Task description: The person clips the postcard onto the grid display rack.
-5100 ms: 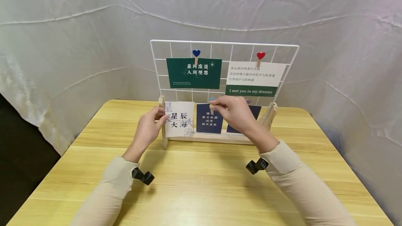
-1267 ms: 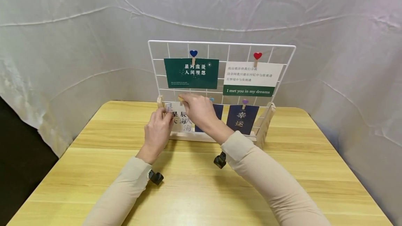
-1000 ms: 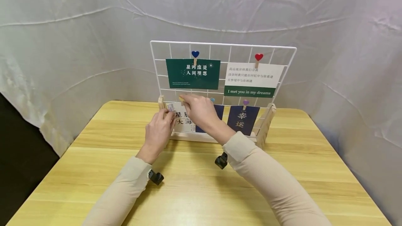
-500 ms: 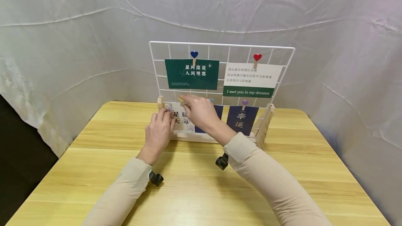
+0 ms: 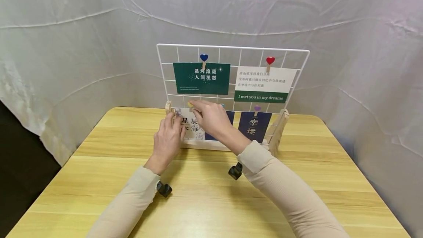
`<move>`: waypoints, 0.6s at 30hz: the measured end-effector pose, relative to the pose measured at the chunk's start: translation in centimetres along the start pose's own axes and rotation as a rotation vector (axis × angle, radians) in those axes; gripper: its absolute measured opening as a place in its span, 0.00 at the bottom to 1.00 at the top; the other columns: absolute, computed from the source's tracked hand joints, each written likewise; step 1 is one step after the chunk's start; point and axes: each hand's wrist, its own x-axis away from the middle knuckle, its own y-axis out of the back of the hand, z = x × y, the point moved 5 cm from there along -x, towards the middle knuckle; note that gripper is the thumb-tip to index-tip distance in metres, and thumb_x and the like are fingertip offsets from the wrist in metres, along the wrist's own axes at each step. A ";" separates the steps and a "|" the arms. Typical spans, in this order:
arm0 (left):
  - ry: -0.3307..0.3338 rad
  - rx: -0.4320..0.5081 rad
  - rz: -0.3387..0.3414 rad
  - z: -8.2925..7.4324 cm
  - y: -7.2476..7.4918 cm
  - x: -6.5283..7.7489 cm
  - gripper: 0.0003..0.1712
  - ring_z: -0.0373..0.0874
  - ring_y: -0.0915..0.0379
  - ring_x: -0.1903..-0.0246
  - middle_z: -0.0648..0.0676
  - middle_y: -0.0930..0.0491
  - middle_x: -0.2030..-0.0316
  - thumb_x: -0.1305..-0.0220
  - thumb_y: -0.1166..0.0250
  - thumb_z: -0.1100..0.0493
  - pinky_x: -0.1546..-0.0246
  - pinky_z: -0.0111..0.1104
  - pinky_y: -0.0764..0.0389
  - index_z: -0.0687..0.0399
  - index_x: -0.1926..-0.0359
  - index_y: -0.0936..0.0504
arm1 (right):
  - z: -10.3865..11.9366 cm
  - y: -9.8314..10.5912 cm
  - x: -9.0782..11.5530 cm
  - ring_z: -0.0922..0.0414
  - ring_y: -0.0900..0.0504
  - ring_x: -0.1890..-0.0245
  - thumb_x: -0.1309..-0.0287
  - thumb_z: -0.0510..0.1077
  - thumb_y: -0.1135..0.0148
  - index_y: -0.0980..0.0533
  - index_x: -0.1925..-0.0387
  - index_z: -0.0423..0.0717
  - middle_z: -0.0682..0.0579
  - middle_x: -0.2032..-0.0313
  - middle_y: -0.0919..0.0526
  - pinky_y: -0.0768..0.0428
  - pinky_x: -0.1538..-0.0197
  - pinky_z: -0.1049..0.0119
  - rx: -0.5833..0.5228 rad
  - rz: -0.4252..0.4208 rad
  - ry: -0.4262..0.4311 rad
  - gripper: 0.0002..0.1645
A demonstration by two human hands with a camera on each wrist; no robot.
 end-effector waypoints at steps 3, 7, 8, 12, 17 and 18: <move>-0.011 0.013 -0.015 -0.2 0.3 -0.2 0.18 0.56 0.26 0.67 0.65 0.28 0.47 0.39 0.31 0.60 0.90 0.41 0.23 0.64 0.50 0.22 | 0.0 0.4 0.2 0.62 0.23 0.75 0.30 0.46 0.44 0.23 0.39 0.53 0.53 0.47 0.17 0.26 0.73 0.70 -0.001 -0.005 0.000 0.19; -0.015 0.030 -0.034 -0.4 0.8 -0.4 0.18 0.57 0.25 0.65 0.64 0.27 0.49 0.40 0.30 0.60 0.89 0.43 0.22 0.62 0.51 0.21 | 0.0 1.0 0.6 0.62 0.22 0.73 0.30 0.47 0.44 0.22 0.41 0.54 0.54 0.48 0.17 0.25 0.71 0.69 -0.007 -0.019 0.009 0.19; -0.014 0.036 -0.036 -0.4 1.0 -0.5 0.18 0.57 0.25 0.65 0.63 0.26 0.49 0.40 0.30 0.59 0.88 0.44 0.21 0.62 0.51 0.20 | 0.0 1.2 0.7 0.62 0.21 0.73 0.30 0.47 0.44 0.22 0.41 0.54 0.54 0.48 0.17 0.25 0.71 0.69 -0.011 -0.022 0.013 0.19; -0.008 0.058 -0.030 -0.6 1.4 -0.7 0.17 0.57 0.24 0.62 0.63 0.26 0.49 0.40 0.30 0.59 0.85 0.45 0.20 0.61 0.52 0.20 | -0.1 1.7 1.3 0.62 0.21 0.73 0.30 0.45 0.44 0.22 0.41 0.52 0.53 0.47 0.17 0.24 0.70 0.69 -0.024 -0.025 0.033 0.18; -0.006 0.077 0.010 -0.7 1.9 -1.0 0.18 0.58 0.23 0.60 0.63 0.26 0.48 0.40 0.30 0.59 0.82 0.46 0.18 0.61 0.51 0.20 | -0.5 2.4 2.1 0.63 0.23 0.74 0.30 0.44 0.44 0.21 0.43 0.52 0.53 0.48 0.17 0.25 0.71 0.68 -0.049 -0.023 0.045 0.17; -0.006 0.081 0.021 -0.7 2.0 -1.0 0.19 0.57 0.24 0.59 0.63 0.26 0.48 0.40 0.29 0.59 0.81 0.47 0.18 0.61 0.50 0.21 | -0.6 2.5 2.2 0.63 0.23 0.74 0.30 0.44 0.43 0.21 0.43 0.52 0.53 0.49 0.17 0.25 0.71 0.68 -0.055 -0.023 0.046 0.17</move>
